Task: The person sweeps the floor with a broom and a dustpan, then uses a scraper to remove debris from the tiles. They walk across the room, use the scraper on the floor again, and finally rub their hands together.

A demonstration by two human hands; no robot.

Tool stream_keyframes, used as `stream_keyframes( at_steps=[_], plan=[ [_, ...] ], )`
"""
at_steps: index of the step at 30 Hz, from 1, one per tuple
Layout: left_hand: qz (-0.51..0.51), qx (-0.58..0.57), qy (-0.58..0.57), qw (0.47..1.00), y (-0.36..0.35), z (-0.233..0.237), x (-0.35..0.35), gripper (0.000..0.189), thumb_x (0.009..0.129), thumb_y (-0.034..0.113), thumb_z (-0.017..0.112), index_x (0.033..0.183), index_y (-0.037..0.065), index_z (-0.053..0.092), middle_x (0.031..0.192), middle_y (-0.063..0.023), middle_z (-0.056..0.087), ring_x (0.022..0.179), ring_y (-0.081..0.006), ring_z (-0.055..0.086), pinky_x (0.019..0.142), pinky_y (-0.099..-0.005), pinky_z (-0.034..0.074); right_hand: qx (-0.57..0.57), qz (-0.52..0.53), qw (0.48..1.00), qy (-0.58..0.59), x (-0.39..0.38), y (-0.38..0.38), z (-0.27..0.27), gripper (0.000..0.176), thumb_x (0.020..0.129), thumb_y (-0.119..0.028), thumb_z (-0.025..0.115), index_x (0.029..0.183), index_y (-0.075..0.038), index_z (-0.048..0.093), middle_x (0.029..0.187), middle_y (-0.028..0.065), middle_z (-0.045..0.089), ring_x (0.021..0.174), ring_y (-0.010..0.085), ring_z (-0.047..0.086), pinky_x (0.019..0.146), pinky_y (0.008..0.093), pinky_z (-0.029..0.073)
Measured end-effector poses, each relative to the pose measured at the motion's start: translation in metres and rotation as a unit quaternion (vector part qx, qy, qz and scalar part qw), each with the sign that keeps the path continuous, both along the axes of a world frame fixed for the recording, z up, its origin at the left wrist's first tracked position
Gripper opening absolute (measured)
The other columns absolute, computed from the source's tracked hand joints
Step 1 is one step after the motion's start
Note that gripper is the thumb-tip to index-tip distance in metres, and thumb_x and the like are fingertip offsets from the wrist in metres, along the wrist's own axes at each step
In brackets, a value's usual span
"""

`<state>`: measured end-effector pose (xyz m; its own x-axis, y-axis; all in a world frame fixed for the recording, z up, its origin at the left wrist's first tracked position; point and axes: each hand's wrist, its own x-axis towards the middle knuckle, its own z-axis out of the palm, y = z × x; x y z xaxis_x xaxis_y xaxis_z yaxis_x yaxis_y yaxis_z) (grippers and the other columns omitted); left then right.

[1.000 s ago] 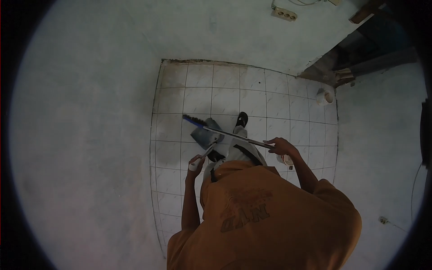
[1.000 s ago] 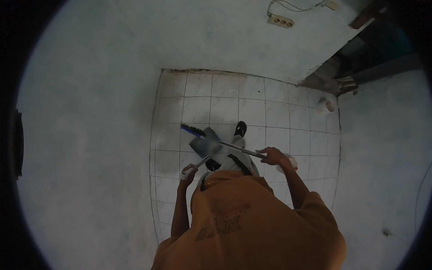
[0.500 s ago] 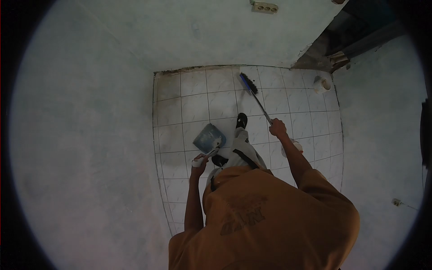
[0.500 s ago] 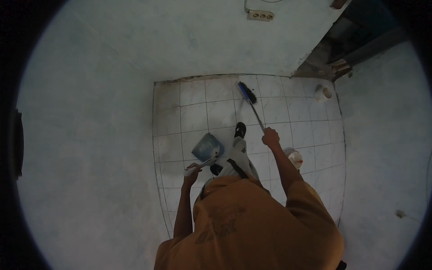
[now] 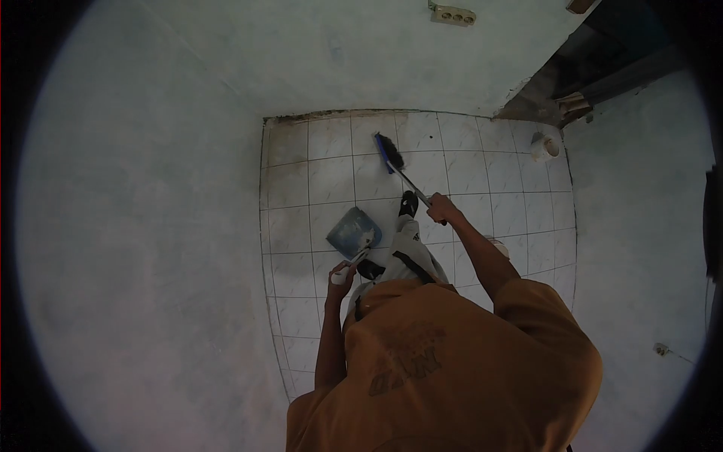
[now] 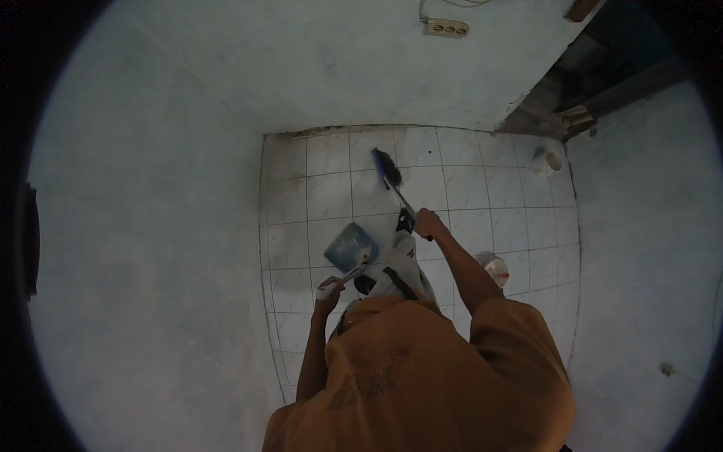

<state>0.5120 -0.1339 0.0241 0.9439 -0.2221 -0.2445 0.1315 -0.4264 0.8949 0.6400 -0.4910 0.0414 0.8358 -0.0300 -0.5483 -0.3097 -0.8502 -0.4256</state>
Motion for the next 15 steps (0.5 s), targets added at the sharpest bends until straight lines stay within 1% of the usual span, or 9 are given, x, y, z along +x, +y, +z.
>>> stream_keyframes(
  at_steps=[3, 4, 6, 7, 8, 10, 12, 14, 15],
  plan=[
    [0.024, -0.033, 0.023, 0.999, 0.002, -0.008, -0.001, 0.017, 0.087, 0.013, 0.051, 0.079, -0.001, 0.055, 0.068, -0.0065, 0.058, 0.065, -0.0126, 0.057, 0.059, -0.0265, 0.045, 0.032, 0.05, 0.998, -0.013, 0.001, 0.029, -0.006, 0.013, 0.063, -0.008, 0.055, 0.07, 0.003, 0.058, 0.055, 0.0152, 0.058, 0.05, 0.0239, 0.061, 0.049, 0.0331, 0.049],
    [0.037, -0.058, 0.017, 0.997, 0.0, -0.007, -0.001, 0.014, 0.085, 0.011, 0.053, 0.078, -0.001, 0.056, 0.067, -0.0065, 0.058, 0.064, -0.0114, 0.057, 0.059, -0.0262, 0.044, 0.032, 0.054, 0.998, -0.012, -0.002, 0.038, -0.009, 0.013, 0.063, -0.008, 0.055, 0.07, 0.003, 0.058, 0.055, 0.0152, 0.058, 0.05, 0.0239, 0.061, 0.049, 0.0331, 0.049],
    [0.053, -0.084, 0.01, 0.995, 0.0, -0.004, -0.001, 0.011, 0.082, 0.009, 0.055, 0.076, 0.0, 0.056, 0.067, -0.0064, 0.059, 0.063, -0.0101, 0.056, 0.059, -0.0258, 0.044, 0.047, 0.113, 0.988, -0.089, -0.005, 0.056, -0.015, 0.017, 0.063, -0.008, 0.055, 0.074, 0.004, 0.06, 0.055, 0.0153, 0.058, 0.048, 0.0239, 0.06, 0.048, 0.0331, 0.049],
    [0.044, -0.075, 0.007, 0.996, 0.001, -0.002, -0.001, 0.011, 0.082, 0.009, 0.055, 0.077, 0.0, 0.057, 0.067, -0.0068, 0.059, 0.064, -0.0101, 0.056, 0.059, -0.0259, 0.044, 0.072, 0.124, 0.989, 0.036, 0.0, 0.067, 0.012, 0.024, 0.064, -0.008, 0.054, 0.084, 0.003, 0.061, 0.056, 0.0162, 0.058, 0.049, 0.0242, 0.06, 0.048, 0.0341, 0.049],
    [0.036, -0.067, 0.002, 0.997, 0.002, -0.002, -0.002, 0.011, 0.082, 0.009, 0.055, 0.078, 0.0, 0.057, 0.067, -0.0071, 0.059, 0.065, -0.01, 0.057, 0.059, -0.0259, 0.044, 0.072, 0.127, 0.989, 0.036, -0.001, 0.077, 0.012, 0.024, 0.064, -0.008, 0.054, 0.084, 0.003, 0.061, 0.056, 0.0162, 0.058, 0.049, 0.0242, 0.06, 0.048, 0.0341, 0.049],
    [0.022, -0.061, -0.025, 0.998, 0.005, -0.003, -0.004, 0.013, 0.084, 0.01, 0.053, 0.078, -0.001, 0.056, 0.068, -0.0069, 0.058, 0.065, -0.0113, 0.057, 0.059, -0.0266, 0.045, 0.087, 0.156, 0.98, 0.086, -0.007, 0.093, 0.0, 0.029, 0.064, -0.007, 0.053, 0.091, 0.003, 0.06, 0.057, 0.0168, 0.058, 0.05, 0.0246, 0.06, 0.047, 0.0359, 0.049],
    [0.015, -0.054, -0.052, 0.997, 0.009, -0.005, -0.006, 0.015, 0.086, 0.01, 0.05, 0.077, -0.001, 0.054, 0.069, -0.0066, 0.057, 0.065, -0.0127, 0.058, 0.059, -0.0273, 0.046, 0.077, 0.164, 0.98, 0.08, -0.014, 0.108, -0.004, 0.03, 0.064, -0.005, 0.05, 0.092, 0.002, 0.061, 0.059, 0.0169, 0.059, 0.05, 0.0248, 0.059, 0.047, 0.0369, 0.048],
    [0.024, -0.055, -0.027, 0.998, 0.015, -0.008, -0.012, 0.014, 0.086, 0.01, 0.05, 0.078, -0.001, 0.055, 0.068, -0.0068, 0.056, 0.066, -0.0131, 0.058, 0.059, -0.0275, 0.046, 0.065, 0.168, 0.982, 0.055, -0.019, 0.126, 0.01, 0.033, 0.064, -0.006, 0.049, 0.094, 0.001, 0.061, 0.063, 0.0182, 0.06, 0.054, 0.0276, 0.06, 0.052, 0.0379, 0.05],
    [0.039, -0.053, -0.027, 0.997, 0.018, -0.01, -0.015, 0.014, 0.086, 0.01, 0.05, 0.078, -0.001, 0.055, 0.068, -0.0068, 0.056, 0.066, -0.0131, 0.058, 0.059, -0.0275, 0.046, 0.066, 0.182, 0.979, 0.057, -0.019, 0.131, 0.008, 0.033, 0.064, -0.006, 0.049, 0.094, 0.001, 0.061, 0.063, 0.0182, 0.06, 0.054, 0.0276, 0.06, 0.052, 0.0379, 0.05]
  ],
)
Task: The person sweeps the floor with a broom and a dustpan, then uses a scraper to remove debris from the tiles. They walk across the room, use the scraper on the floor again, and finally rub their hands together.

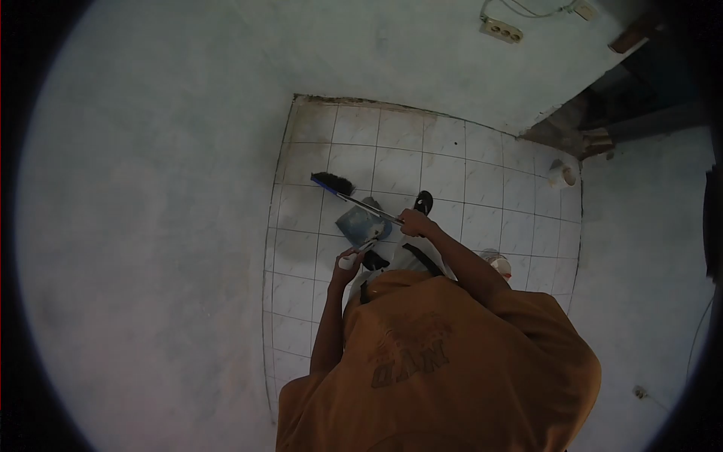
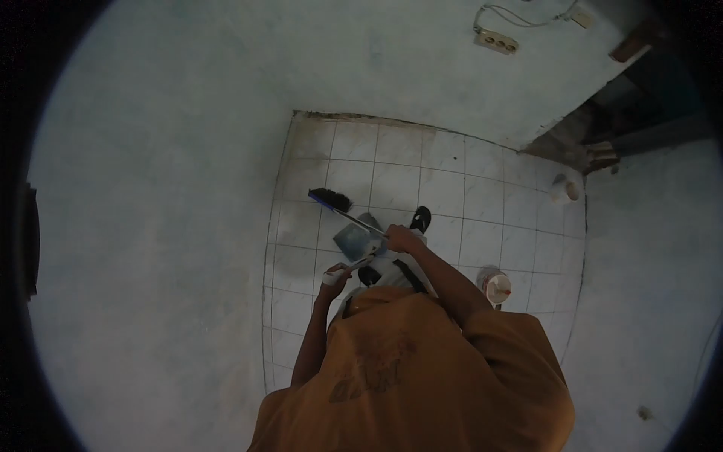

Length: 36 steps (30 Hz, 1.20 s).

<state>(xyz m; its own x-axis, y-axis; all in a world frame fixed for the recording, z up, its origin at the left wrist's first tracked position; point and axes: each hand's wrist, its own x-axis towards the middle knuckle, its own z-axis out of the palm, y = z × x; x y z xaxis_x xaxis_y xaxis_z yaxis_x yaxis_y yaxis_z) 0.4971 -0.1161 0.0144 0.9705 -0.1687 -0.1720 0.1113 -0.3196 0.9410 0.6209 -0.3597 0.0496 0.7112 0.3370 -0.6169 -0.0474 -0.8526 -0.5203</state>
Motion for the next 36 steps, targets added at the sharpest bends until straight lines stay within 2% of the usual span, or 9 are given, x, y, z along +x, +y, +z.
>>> stream_keyframes(
  at_steps=[5, 8, 11, 14, 17, 24, 27, 30, 36],
  plan=[
    [0.054, -0.042, 0.04, 0.997, 0.013, -0.027, -0.02, 0.016, 0.086, 0.014, 0.053, 0.08, 0.0, 0.057, 0.072, -0.0068, 0.058, 0.067, -0.0136, 0.059, 0.059, -0.0272, 0.046, -0.063, 0.138, 0.988, -0.032, 0.004, 0.02, 0.006, 0.031, 0.062, -0.009, 0.053, 0.091, 0.0, 0.062, 0.077, 0.0216, 0.061, 0.074, 0.0339, 0.061, 0.067, 0.0402, 0.049],
    [0.06, -0.027, 0.037, 0.997, 0.017, -0.019, -0.03, 0.016, 0.086, 0.015, 0.053, 0.082, 0.001, 0.057, 0.073, -0.0068, 0.059, 0.067, -0.0129, 0.059, 0.059, -0.027, 0.046, -0.065, 0.168, 0.981, -0.07, 0.008, 0.019, -0.018, 0.029, 0.062, -0.009, 0.054, 0.088, 0.0, 0.062, 0.08, 0.021, 0.061, 0.075, 0.0339, 0.061, 0.067, 0.0406, 0.049],
    [0.092, -0.041, 0.034, 0.994, 0.016, -0.001, -0.037, 0.013, 0.084, 0.012, 0.055, 0.078, 0.001, 0.055, 0.065, -0.0068, 0.057, 0.06, -0.0098, 0.05, 0.057, -0.0263, 0.041, -0.102, 0.172, 0.979, -0.038, 0.01, 0.026, 0.025, 0.024, 0.067, -0.01, 0.056, 0.086, 0.003, 0.06, 0.087, 0.0234, 0.061, 0.084, 0.0347, 0.06, 0.073, 0.0409, 0.049],
    [0.058, 0.004, 0.027, 0.998, 0.021, -0.015, -0.043, 0.015, 0.087, 0.015, 0.051, 0.084, 0.001, 0.058, 0.072, -0.006, 0.058, 0.066, -0.0122, 0.058, 0.059, -0.026, 0.045, -0.068, 0.171, 0.979, -0.089, 0.009, 0.012, 0.007, 0.029, 0.06, -0.01, 0.056, 0.087, 0.001, 0.062, 0.077, 0.0197, 0.061, 0.07, 0.0332, 0.061, 0.064, 0.041, 0.05],
    [0.051, -0.002, -0.008, 0.999, 0.022, -0.013, -0.042, 0.013, 0.086, 0.014, 0.052, 0.087, 0.002, 0.058, 0.072, -0.0054, 0.058, 0.067, -0.0131, 0.058, 0.06, -0.0254, 0.045, -0.111, 0.235, 0.964, -0.059, 0.01, 0.007, 0.037, 0.032, 0.06, -0.008, 0.055, 0.09, -0.001, 0.063, 0.069, 0.0174, 0.061, 0.063, 0.0301, 0.061, 0.06, 0.038, 0.05],
    [0.073, -0.013, 0.003, 0.997, 0.019, -0.011, -0.037, 0.012, 0.086, 0.014, 0.053, 0.08, 0.003, 0.056, 0.067, -0.0032, 0.055, 0.061, -0.0091, 0.053, 0.057, -0.0248, 0.043, -0.104, 0.227, 0.967, 0.041, 0.014, -0.027, 0.122, 0.038, 0.061, -0.017, 0.063, 0.098, -0.007, 0.064, 0.063, 0.0128, 0.061, 0.054, 0.0224, 0.059, 0.052, 0.0323, 0.047],
    [0.101, -0.031, 0.03, 0.994, 0.02, -0.001, -0.035, 0.015, 0.082, 0.013, 0.058, 0.075, 0.0, 0.056, 0.061, -0.0057, 0.055, 0.056, -0.0091, 0.048, 0.053, -0.0265, 0.041, -0.077, 0.201, 0.976, 0.022, 0.018, -0.05, 0.139, 0.045, 0.06, -0.021, 0.067, 0.103, -0.01, 0.063, 0.067, 0.0129, 0.062, 0.056, 0.0224, 0.06, 0.055, 0.0322, 0.047],
    [0.098, -0.048, 0.015, 0.994, 0.02, -0.005, -0.036, 0.013, 0.082, 0.012, 0.058, 0.077, 0.0, 0.057, 0.062, -0.0059, 0.056, 0.056, -0.0092, 0.049, 0.053, -0.0265, 0.041, -0.06, 0.186, 0.98, -0.037, 0.017, -0.061, 0.15, 0.049, 0.061, -0.025, 0.067, 0.108, -0.014, 0.061, 0.083, 0.0165, 0.064, 0.073, 0.0275, 0.062, 0.07, 0.0346, 0.047],
    [0.119, -0.101, 0.025, 0.987, 0.018, -0.021, -0.035, 0.013, 0.082, 0.012, 0.058, 0.078, 0.0, 0.058, 0.065, -0.0055, 0.059, 0.058, -0.0092, 0.052, 0.055, -0.0258, 0.042, -0.026, 0.156, 0.981, -0.114, 0.023, -0.029, 0.148, 0.046, 0.062, -0.026, 0.066, 0.106, -0.012, 0.062, 0.086, 0.0185, 0.063, 0.079, 0.0307, 0.061, 0.074, 0.0355, 0.047]
  ],
)
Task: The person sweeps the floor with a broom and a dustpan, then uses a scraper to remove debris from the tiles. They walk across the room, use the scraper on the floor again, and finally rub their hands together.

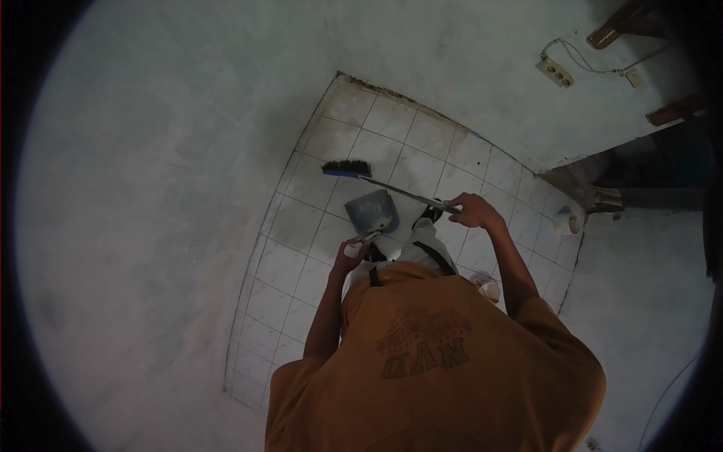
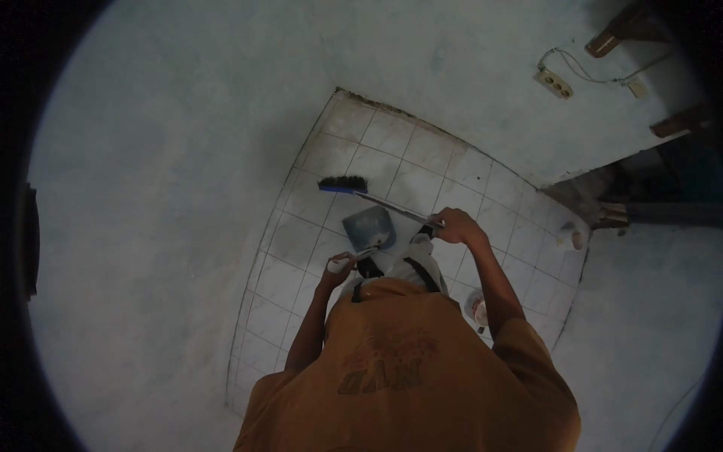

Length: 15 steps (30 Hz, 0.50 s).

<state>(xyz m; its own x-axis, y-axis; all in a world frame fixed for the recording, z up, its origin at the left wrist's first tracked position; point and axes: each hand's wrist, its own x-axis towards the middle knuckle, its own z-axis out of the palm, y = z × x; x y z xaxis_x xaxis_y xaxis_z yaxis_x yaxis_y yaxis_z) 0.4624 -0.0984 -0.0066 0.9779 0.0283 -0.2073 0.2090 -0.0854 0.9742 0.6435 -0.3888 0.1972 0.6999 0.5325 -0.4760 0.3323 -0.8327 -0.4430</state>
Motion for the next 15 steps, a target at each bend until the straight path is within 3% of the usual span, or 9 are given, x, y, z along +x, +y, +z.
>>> stream_keyframes(
  at_steps=[6, 8, 11, 15],
  plan=[
    [0.019, 0.023, -0.016, 0.999, -0.003, -0.008, -0.005, 0.015, 0.083, 0.014, 0.058, 0.077, 0.0, 0.06, 0.064, -0.0057, 0.059, 0.056, -0.0098, 0.054, 0.053, -0.0257, 0.043, -0.028, -0.067, 0.997, 0.002, 0.008, 0.051, -0.031, 0.044, 0.065, -0.022, 0.063, 0.106, -0.008, 0.061, 0.085, 0.0183, 0.063, 0.081, 0.0317, 0.061, 0.074, 0.0362, 0.047],
    [0.037, -0.026, 0.008, 0.999, -0.006, -0.017, -0.009, 0.015, 0.083, 0.014, 0.058, 0.078, 0.0, 0.06, 0.063, -0.0052, 0.059, 0.055, -0.0096, 0.054, 0.052, -0.0259, 0.043, -0.01, -0.053, 0.998, -0.027, 0.007, 0.06, -0.038, 0.043, 0.065, -0.022, 0.062, 0.106, -0.009, 0.061, 0.086, 0.0182, 0.063, 0.082, 0.0319, 0.06, 0.074, 0.0367, 0.047],
    [0.023, 0.02, -0.005, 1.0, -0.012, 0.021, -0.009, 0.014, 0.083, 0.013, 0.058, 0.078, 0.0, 0.06, 0.064, -0.0046, 0.059, 0.056, -0.0092, 0.054, 0.051, -0.0254, 0.043, 0.001, -0.048, 0.998, -0.047, 0.006, 0.07, -0.048, 0.041, 0.066, -0.02, 0.061, 0.105, -0.009, 0.061, 0.087, 0.0176, 0.062, 0.084, 0.0325, 0.06, 0.075, 0.0376, 0.047],
    [0.033, -0.023, -0.027, 0.999, -0.015, -0.007, -0.012, 0.013, 0.083, 0.012, 0.057, 0.078, 0.001, 0.059, 0.063, -0.0032, 0.057, 0.055, -0.0085, 0.053, 0.051, -0.0247, 0.042, -0.038, -0.039, 0.998, -0.004, 0.01, 0.09, -0.074, 0.035, 0.066, -0.016, 0.058, 0.098, -0.003, 0.061, 0.088, 0.0196, 0.062, 0.085, 0.0342, 0.059, 0.076, 0.0387, 0.048]
  ],
)
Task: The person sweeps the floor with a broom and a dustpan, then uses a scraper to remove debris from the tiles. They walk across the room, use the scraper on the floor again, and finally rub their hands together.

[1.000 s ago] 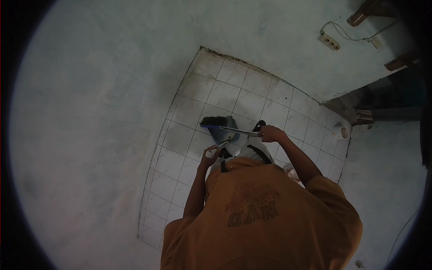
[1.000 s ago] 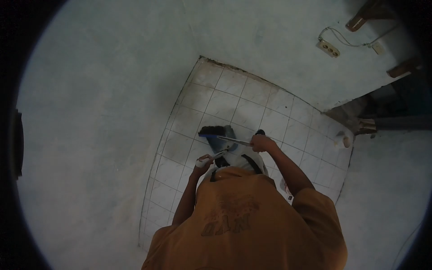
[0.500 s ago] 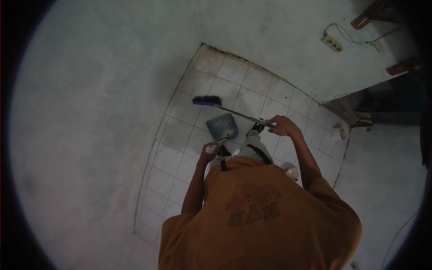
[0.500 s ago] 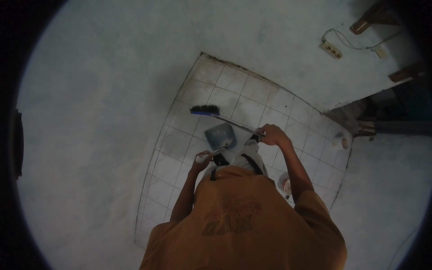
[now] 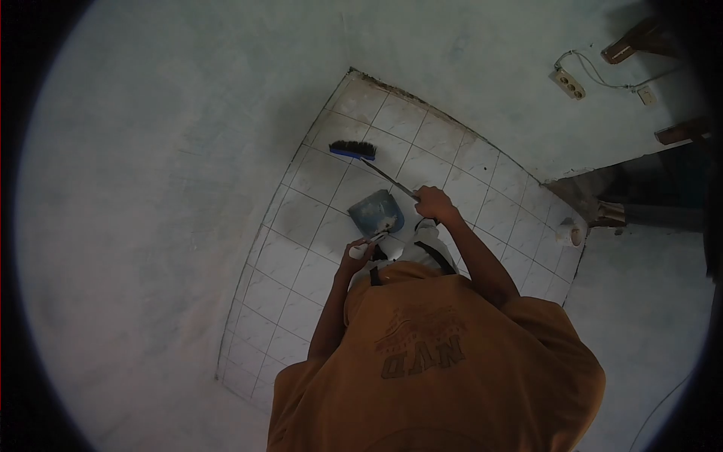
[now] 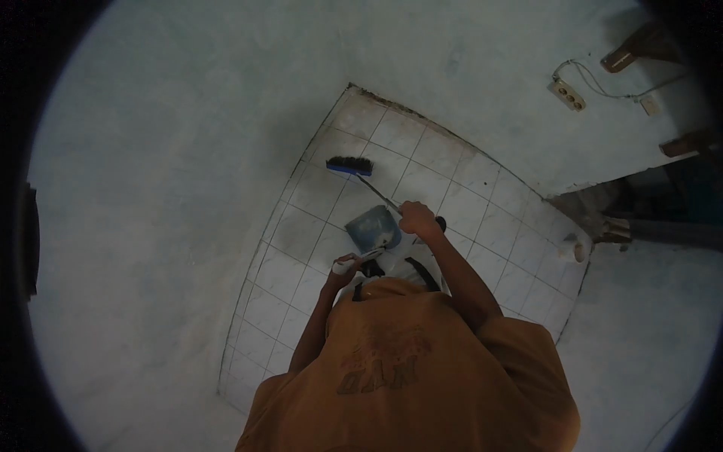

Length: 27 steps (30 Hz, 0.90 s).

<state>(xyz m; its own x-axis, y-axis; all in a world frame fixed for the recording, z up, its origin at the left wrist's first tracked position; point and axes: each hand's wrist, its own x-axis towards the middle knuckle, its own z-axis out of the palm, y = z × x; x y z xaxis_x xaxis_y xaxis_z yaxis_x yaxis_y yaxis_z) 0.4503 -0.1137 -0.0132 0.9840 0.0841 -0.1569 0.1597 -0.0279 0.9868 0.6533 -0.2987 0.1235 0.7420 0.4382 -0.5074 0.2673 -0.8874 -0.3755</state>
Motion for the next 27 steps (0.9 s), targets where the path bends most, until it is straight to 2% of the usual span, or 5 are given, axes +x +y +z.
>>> stream_keyframes(
  at_steps=[10, 14, 19, 22, 27],
  plan=[
    [-0.002, -0.013, 0.045, 0.999, 0.009, 0.005, 0.004, 0.015, 0.085, 0.012, 0.054, 0.078, 0.001, 0.059, 0.063, -0.0034, 0.057, 0.055, -0.0086, 0.053, 0.052, -0.025, 0.042, -0.079, 0.145, 0.985, 0.04, -0.022, -0.024, 0.011, 0.023, 0.068, -0.011, 0.053, 0.083, 0.005, 0.06, 0.085, 0.0239, 0.061, 0.08, 0.0342, 0.061, 0.07, 0.0416, 0.049],
    [0.0, 0.008, 0.021, 1.0, 0.012, -0.006, -0.001, 0.014, 0.085, 0.012, 0.054, 0.079, 0.0, 0.058, 0.064, -0.0056, 0.058, 0.057, -0.009, 0.054, 0.054, -0.0254, 0.043, -0.034, 0.173, 0.981, 0.082, -0.007, -0.079, 0.022, 0.038, 0.063, -0.022, 0.061, 0.099, -0.01, 0.064, 0.077, 0.017, 0.063, 0.065, 0.0289, 0.061, 0.06, 0.0369, 0.048],
    [-0.064, 0.054, 0.066, 0.994, 0.023, 0.0, 0.001, 0.016, 0.088, 0.013, 0.05, 0.084, -0.001, 0.057, 0.076, -0.0048, 0.055, 0.071, -0.0116, 0.056, 0.066, -0.0259, 0.05, 0.003, -0.132, 0.952, 0.275, -0.027, -0.142, 0.063, 0.043, 0.075, -0.024, 0.063, 0.116, -0.017, 0.056, 0.06, 0.006, 0.053, 0.048, 0.0096, 0.046, 0.046, 0.0233, 0.04],
    [-0.072, 0.039, 0.057, 0.995, 0.023, -0.006, 0.005, 0.015, 0.087, 0.013, 0.051, 0.085, -0.001, 0.057, 0.076, -0.0054, 0.056, 0.071, -0.0119, 0.056, 0.066, -0.0263, 0.05, 0.065, -0.243, 0.922, 0.294, -0.061, -0.165, 0.072, 0.046, 0.08, -0.023, 0.06, 0.124, -0.018, 0.048, 0.059, 0.001, 0.048, 0.048, 0.0062, 0.039, 0.044, 0.0199, 0.036],
    [-0.102, 0.069, 0.049, 0.991, 0.018, -0.01, 0.022, 0.016, 0.087, 0.013, 0.051, 0.084, -0.001, 0.056, 0.076, -0.0059, 0.055, 0.071, -0.0123, 0.056, 0.066, -0.0264, 0.051, 0.166, -0.375, 0.865, 0.29, -0.109, -0.186, 0.018, 0.048, 0.082, -0.024, 0.058, 0.128, -0.016, 0.044, 0.061, 0.0012, 0.048, 0.049, 0.0077, 0.04, 0.043, 0.0225, 0.036]
  ],
)
